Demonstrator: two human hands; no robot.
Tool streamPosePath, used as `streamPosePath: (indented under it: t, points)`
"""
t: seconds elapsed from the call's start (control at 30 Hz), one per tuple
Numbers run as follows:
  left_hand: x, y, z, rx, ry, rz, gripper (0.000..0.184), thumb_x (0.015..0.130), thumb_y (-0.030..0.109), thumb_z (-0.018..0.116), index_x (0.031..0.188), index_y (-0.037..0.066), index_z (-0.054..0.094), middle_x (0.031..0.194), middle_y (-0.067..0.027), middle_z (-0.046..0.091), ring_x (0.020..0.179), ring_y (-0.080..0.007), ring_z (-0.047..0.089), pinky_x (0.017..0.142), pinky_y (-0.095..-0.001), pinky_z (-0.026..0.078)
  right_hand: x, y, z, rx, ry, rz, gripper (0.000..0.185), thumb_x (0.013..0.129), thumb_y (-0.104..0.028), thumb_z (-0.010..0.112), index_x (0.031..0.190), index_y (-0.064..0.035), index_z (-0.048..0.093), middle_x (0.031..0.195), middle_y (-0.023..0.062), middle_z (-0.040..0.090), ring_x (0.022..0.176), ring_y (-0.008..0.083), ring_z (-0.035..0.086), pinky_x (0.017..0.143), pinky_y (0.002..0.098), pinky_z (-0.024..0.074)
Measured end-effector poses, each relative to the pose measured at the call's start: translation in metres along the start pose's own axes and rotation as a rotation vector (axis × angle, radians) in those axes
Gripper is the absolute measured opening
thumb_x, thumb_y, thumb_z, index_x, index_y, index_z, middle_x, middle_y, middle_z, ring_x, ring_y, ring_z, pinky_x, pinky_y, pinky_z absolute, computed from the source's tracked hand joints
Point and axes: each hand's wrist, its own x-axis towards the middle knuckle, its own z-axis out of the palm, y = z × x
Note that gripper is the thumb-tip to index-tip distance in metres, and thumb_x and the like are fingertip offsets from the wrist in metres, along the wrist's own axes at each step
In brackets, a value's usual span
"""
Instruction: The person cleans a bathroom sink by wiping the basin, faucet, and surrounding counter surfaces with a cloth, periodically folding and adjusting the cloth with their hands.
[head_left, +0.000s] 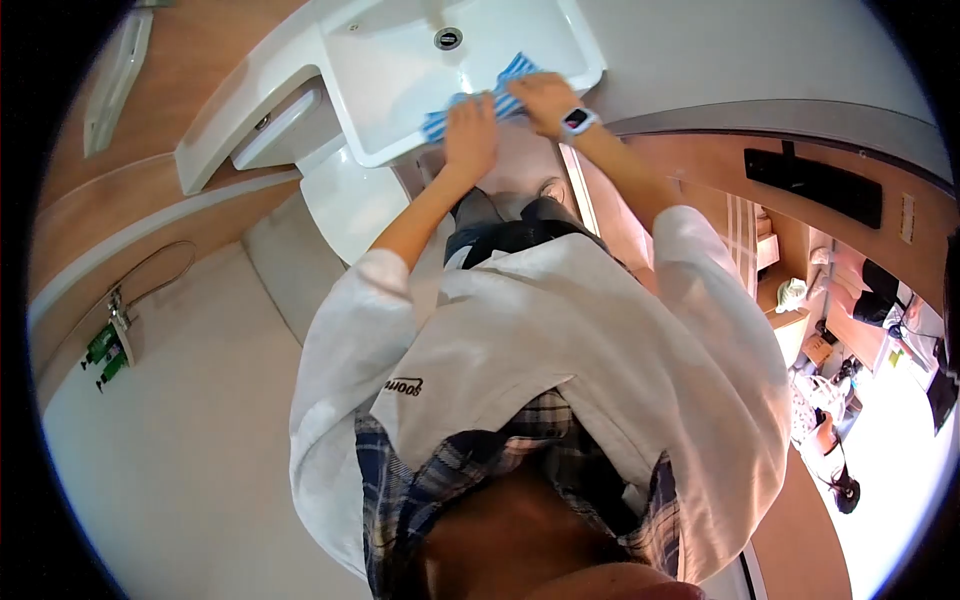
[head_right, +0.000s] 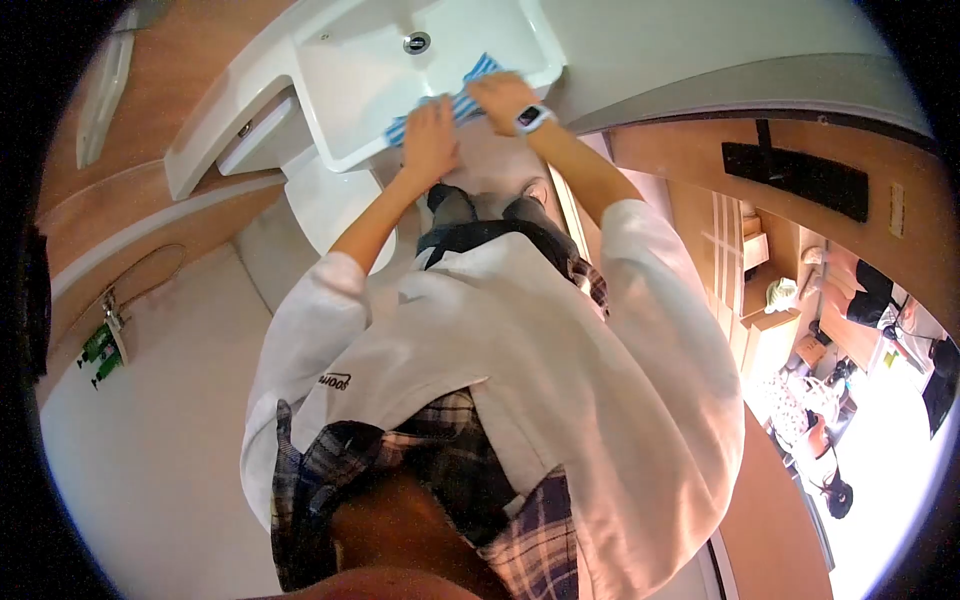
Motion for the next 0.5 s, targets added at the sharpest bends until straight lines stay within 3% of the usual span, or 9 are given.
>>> streamPosePath:
  t: [0.07,0.1,0.17,0.27,0.3,0.37,0.43,0.47,0.5]
  points:
    - [0.043,0.029,-0.007,-0.168,-0.070,0.087,0.058,0.063,0.016,0.071,0.114,0.001,0.048,0.103,-0.0204,0.060,0.097,-0.0339,0.060,0.081,-0.0447,0.048,-0.014,0.023,-0.033,-0.081,-0.208,0.197,0.055,0.059,-0.002,0.065,0.112,-0.0058,0.052,0.098,0.0134,0.059,0.096,0.0329,0.057,0.089,0.0428,0.0422]
    - [0.057,0.039,-0.010,-0.170,-0.066,0.090,0.058,0.063,0.016,0.071,0.114,0.001,0.048,0.103,-0.0204,0.060,0.097,-0.0339,0.060,0.081,-0.0447,0.048,-0.014,0.025,-0.031,-0.086,-0.207,0.198,0.055,0.059,-0.002,0.065,0.112,-0.0058,0.052,0.098,0.0134,0.059,0.096,0.0329,0.057,0.089,0.0428,0.0422]
    - [0.082,0.052,-0.015,-0.207,-0.190,0.072,0.044,0.064,0.017,0.070,0.102,0.002,0.054,0.085,-0.0194,0.064,0.080,-0.0339,0.065,0.072,-0.0442,0.052,-0.014,0.030,-0.020,-0.170,-0.285,0.283,0.061,0.055,-0.005,0.070,0.114,-0.0025,0.051,0.108,0.0163,0.058,0.106,0.0324,0.054,0.096,0.0418,0.0391]
    - [0.093,0.041,0.002,-0.322,-0.203,0.110,0.055,0.062,0.023,0.072,0.109,0.000,0.056,0.081,-0.0215,0.065,0.079,-0.0381,0.065,0.076,-0.0460,0.051,-0.009,0.038,-0.005,-0.292,-0.166,0.232,0.063,0.055,-0.009,0.073,0.114,-0.0003,0.050,0.119,0.0181,0.055,0.117,0.0297,0.049,0.103,0.0399,0.0344]
    - [0.097,0.037,0.004,-0.333,-0.209,0.109,0.055,0.062,0.023,0.072,0.109,0.000,0.056,0.081,-0.0215,0.065,0.079,-0.0381,0.065,0.076,-0.0460,0.051,-0.002,0.034,-0.021,-0.293,-0.354,0.249,0.071,0.057,-0.020,0.076,0.119,0.0003,0.048,0.131,0.0195,0.047,0.126,0.0286,0.041,0.110,0.0390,0.0249]
    - [0.115,0.027,0.006,-0.515,-0.464,0.188,0.077,0.060,0.032,0.074,0.124,-0.002,0.048,0.105,-0.0288,0.061,0.095,-0.0405,0.061,0.084,-0.0445,0.049,0.007,0.038,-0.028,-0.329,-0.387,0.235,0.076,0.056,-0.027,0.078,0.121,-0.0001,0.049,0.134,0.0202,0.044,0.128,0.0287,0.039,0.111,0.0384,0.0229]
    - [0.124,0.030,0.056,-0.545,-0.355,0.193,0.085,0.059,0.036,0.074,0.128,-0.003,0.044,0.115,-0.0310,0.054,0.101,-0.0399,0.059,0.087,-0.0435,0.048,0.022,0.037,-0.038,-0.388,-0.554,0.263,0.094,0.050,-0.041,0.082,0.128,-0.0013,0.047,0.143,0.0204,0.032,0.136,0.0285,0.027,0.114,0.0373,0.0144]
    - [0.127,0.033,0.073,-0.565,-0.243,0.187,0.093,0.058,0.039,0.074,0.133,-0.004,0.039,0.125,-0.0333,0.047,0.108,-0.0394,0.056,0.089,-0.0426,0.047,0.028,0.037,-0.041,-0.396,-0.564,0.266,0.094,0.050,-0.041,0.082,0.128,-0.0013,0.047,0.143,0.0204,0.032,0.136,0.0285,0.027,0.114,0.0373,0.0144]
    - [0.130,0.036,0.074,-0.579,-0.241,0.187,0.093,0.058,0.039,0.074,0.133,-0.004,0.039,0.125,-0.0333,0.047,0.108,-0.0394,0.056,0.089,-0.0426,0.047,0.031,0.037,-0.044,-0.382,-0.624,0.264,0.095,0.052,-0.040,0.081,0.131,-0.0023,0.043,0.145,0.0213,0.028,0.137,0.0289,0.023,0.114,0.0382,0.0122]
